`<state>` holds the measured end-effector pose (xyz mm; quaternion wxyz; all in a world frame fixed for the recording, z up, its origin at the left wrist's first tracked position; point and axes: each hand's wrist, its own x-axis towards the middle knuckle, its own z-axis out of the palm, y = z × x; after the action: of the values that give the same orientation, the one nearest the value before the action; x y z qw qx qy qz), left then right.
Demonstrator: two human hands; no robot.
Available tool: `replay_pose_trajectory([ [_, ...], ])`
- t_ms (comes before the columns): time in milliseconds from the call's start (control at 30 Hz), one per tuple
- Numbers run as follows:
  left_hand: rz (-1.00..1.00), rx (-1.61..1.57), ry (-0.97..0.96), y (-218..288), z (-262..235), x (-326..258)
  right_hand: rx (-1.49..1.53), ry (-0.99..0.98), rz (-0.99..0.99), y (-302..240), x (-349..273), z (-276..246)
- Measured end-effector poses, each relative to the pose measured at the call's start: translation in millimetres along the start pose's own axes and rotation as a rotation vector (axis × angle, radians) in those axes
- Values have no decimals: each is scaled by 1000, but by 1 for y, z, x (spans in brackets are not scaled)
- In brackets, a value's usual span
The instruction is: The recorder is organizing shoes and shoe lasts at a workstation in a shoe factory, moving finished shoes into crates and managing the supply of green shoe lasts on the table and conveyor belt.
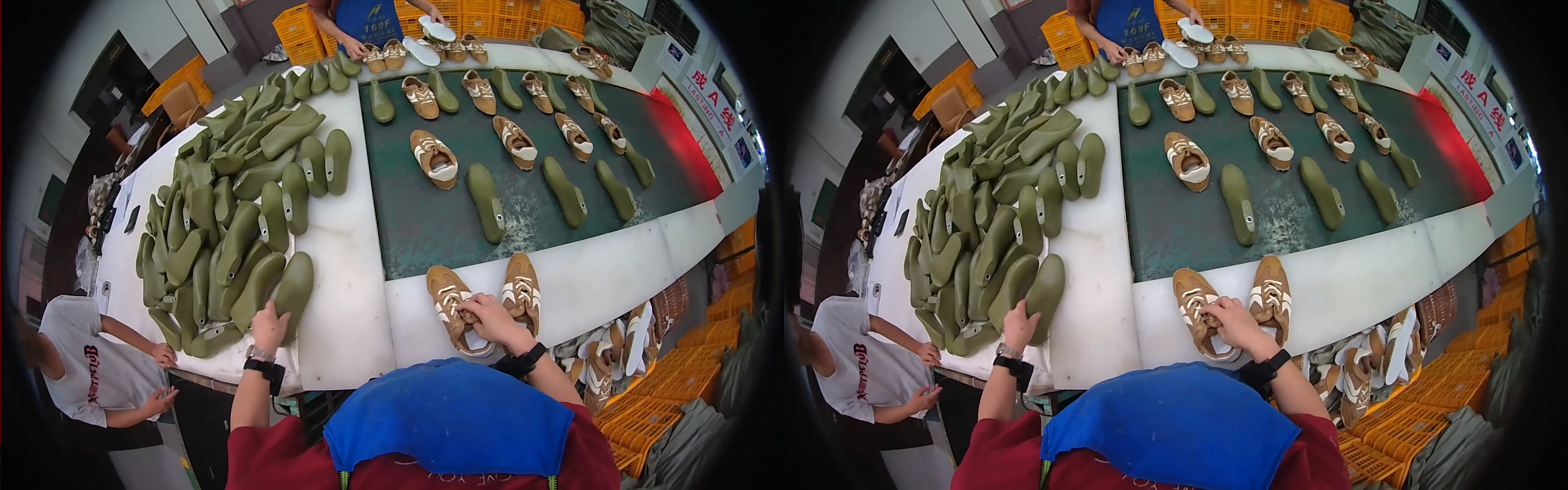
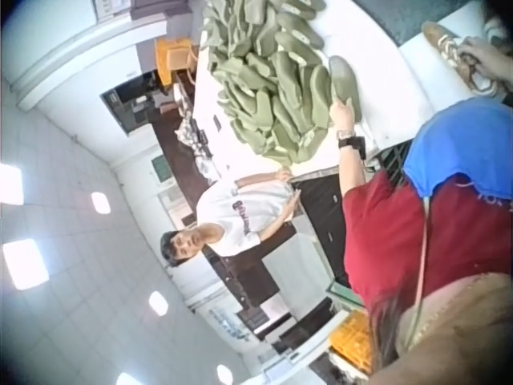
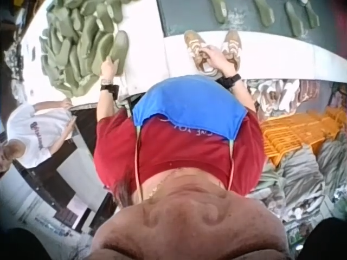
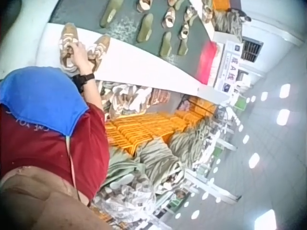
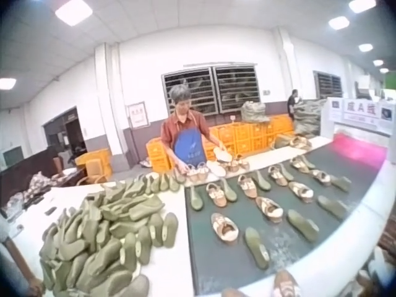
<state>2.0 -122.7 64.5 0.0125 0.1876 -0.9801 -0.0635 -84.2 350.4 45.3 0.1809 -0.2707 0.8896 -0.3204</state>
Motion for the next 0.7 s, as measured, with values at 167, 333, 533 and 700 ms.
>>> replay_pose_trajectory([
  [167,110,-259,-115,114,16,59,17,2,11,0,1,-2],
  [333,342,-180,-95,236,51,139,40,29,-2,5,1,0],
  [533,142,-121,-303,292,111,157,33,17,11,3,6,-3],
  [700,178,-422,-445,247,69,122,6,65,-133,8,17,10],
])
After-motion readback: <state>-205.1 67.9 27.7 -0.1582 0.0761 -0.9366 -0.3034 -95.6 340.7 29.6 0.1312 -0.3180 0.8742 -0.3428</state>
